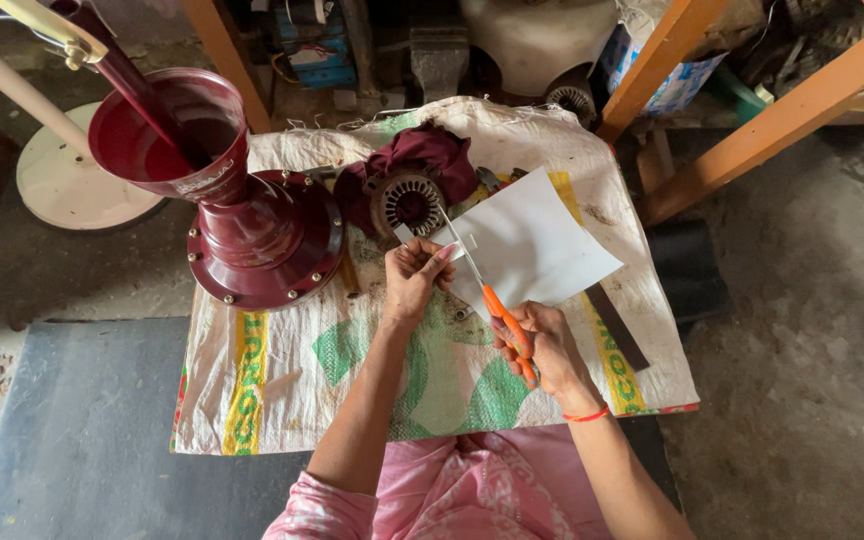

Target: The person cuts a white sheet of paper into small rectangular strips using orange-handled scissors. They repeatedly fold the paper, cut it, and place the resulting pieces into a circular metal component on the table.

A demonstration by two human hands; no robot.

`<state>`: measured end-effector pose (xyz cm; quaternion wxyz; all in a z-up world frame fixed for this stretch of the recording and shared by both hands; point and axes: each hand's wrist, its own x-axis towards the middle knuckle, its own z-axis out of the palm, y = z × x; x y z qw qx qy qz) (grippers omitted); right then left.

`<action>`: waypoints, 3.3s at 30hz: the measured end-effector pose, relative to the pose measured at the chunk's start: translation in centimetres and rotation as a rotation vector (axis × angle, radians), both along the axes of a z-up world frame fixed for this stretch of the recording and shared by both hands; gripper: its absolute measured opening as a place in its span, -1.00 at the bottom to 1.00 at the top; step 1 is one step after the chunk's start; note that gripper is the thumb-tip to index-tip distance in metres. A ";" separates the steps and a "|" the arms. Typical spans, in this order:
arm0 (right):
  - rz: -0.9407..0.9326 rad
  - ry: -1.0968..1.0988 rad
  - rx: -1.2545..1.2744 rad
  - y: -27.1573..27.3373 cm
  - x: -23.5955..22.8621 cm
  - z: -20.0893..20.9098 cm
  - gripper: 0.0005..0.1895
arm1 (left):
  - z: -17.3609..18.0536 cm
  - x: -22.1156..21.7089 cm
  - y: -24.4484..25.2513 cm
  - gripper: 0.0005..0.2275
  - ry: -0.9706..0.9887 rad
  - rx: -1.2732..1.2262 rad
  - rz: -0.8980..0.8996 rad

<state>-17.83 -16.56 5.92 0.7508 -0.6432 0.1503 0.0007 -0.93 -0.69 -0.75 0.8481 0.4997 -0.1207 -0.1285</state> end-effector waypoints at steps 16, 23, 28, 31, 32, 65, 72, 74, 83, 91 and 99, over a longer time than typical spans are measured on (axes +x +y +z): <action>0.004 -0.030 0.044 0.8 0.3 -0.5 -0.72 | -0.3 0.2 0.1 -0.91 -0.004 0.013 0.008; 0.013 -0.060 0.051 0.6 0.1 -0.6 -0.69 | -0.3 0.3 0.1 -0.89 -0.004 0.034 -0.002; -0.012 -0.070 0.035 0.8 -0.1 -0.9 -0.70 | -0.1 0.2 0.2 -0.89 0.013 0.051 -0.011; -0.010 -0.073 0.046 0.8 -0.4 -1.1 -0.73 | -0.1 0.2 0.2 -0.89 0.018 0.048 -0.024; -0.014 -0.065 0.032 0.7 -0.4 -1.2 -0.74 | -0.1 0.2 0.3 -0.89 0.016 0.050 -0.023; -0.217 -0.043 -1.548 -2.6 0.3 4.3 -0.69 | 0.1 -0.3 -0.6 -0.77 -0.043 0.116 0.166; 0.086 -0.229 -1.107 0.4 6.5 2.5 -0.77 | -0.3 -0.2 -0.9 -0.79 -0.040 0.084 0.188; 0.068 -0.443 -1.200 1.2 7.9 1.7 -0.79 | -0.1 -0.3 -0.8 -0.80 -0.044 0.077 0.187; 0.201 -0.126 -1.420 0.8 10.7 -1.2 -0.82 | 0.2 -0.4 -0.7 -0.81 -0.046 0.125 0.176; 0.147 -0.301 -1.341 0.8 9.9 -0.5 -0.72 | 0.1 -0.4 -0.8 -0.81 -0.029 0.121 0.177; 0.029 -0.309 -1.249 0.2 12.0 -0.7 -0.69 | 1.2 -0.9 -1.0 -0.79 -0.075 0.242 0.179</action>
